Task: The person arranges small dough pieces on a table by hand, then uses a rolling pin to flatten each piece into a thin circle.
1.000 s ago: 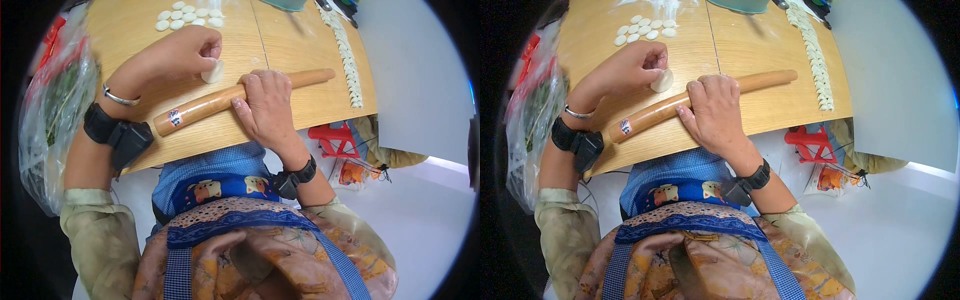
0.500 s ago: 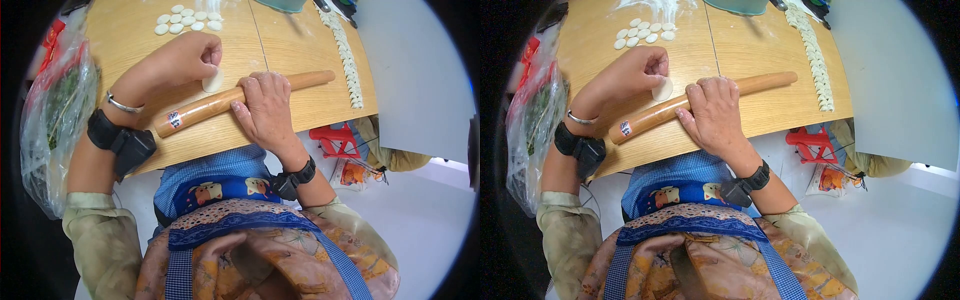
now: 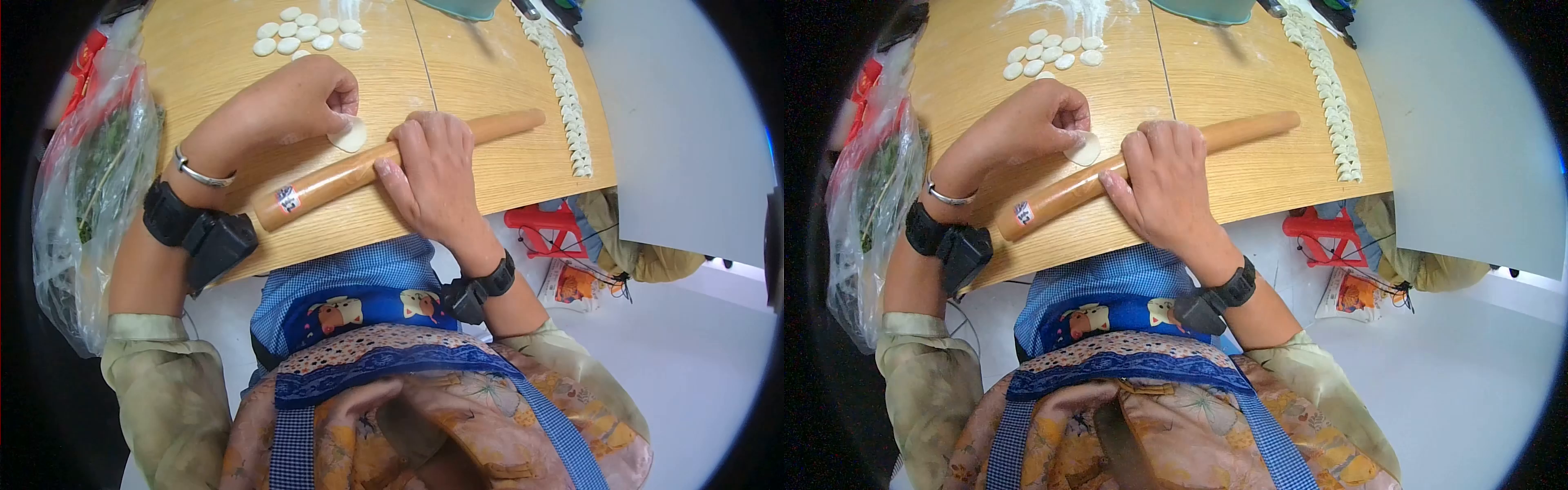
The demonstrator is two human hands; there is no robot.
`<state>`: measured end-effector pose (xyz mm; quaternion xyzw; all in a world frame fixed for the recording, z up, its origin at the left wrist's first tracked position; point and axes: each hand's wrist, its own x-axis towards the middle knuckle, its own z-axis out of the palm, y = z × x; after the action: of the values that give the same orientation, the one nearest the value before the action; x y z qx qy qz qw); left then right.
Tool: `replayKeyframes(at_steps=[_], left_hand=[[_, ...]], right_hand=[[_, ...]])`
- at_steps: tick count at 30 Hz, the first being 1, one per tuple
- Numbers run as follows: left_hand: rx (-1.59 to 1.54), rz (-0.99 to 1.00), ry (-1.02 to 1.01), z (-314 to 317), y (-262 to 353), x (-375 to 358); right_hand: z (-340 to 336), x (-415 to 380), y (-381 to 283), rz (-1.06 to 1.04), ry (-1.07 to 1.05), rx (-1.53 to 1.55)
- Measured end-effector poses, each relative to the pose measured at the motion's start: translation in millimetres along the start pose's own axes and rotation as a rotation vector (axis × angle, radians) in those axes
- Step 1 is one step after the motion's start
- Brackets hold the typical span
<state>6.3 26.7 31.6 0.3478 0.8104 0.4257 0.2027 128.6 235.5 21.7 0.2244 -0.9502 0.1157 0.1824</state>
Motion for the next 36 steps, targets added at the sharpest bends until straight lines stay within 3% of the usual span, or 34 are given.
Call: replayKeyframes(at_steps=[9,17,36], left_hand=[[0.047,0.039,0.012,-2,-6,0],[0.109,0.051,0.009,-7,-3,1],[0.096,0.007,0.003,0,-4,1]], right_hand=[[18,49,8,0.068,-0.051,-0.024],[42,90,26,0.022,0.034,0.005],[2,0,-3,0.06,0.035,0.107]])
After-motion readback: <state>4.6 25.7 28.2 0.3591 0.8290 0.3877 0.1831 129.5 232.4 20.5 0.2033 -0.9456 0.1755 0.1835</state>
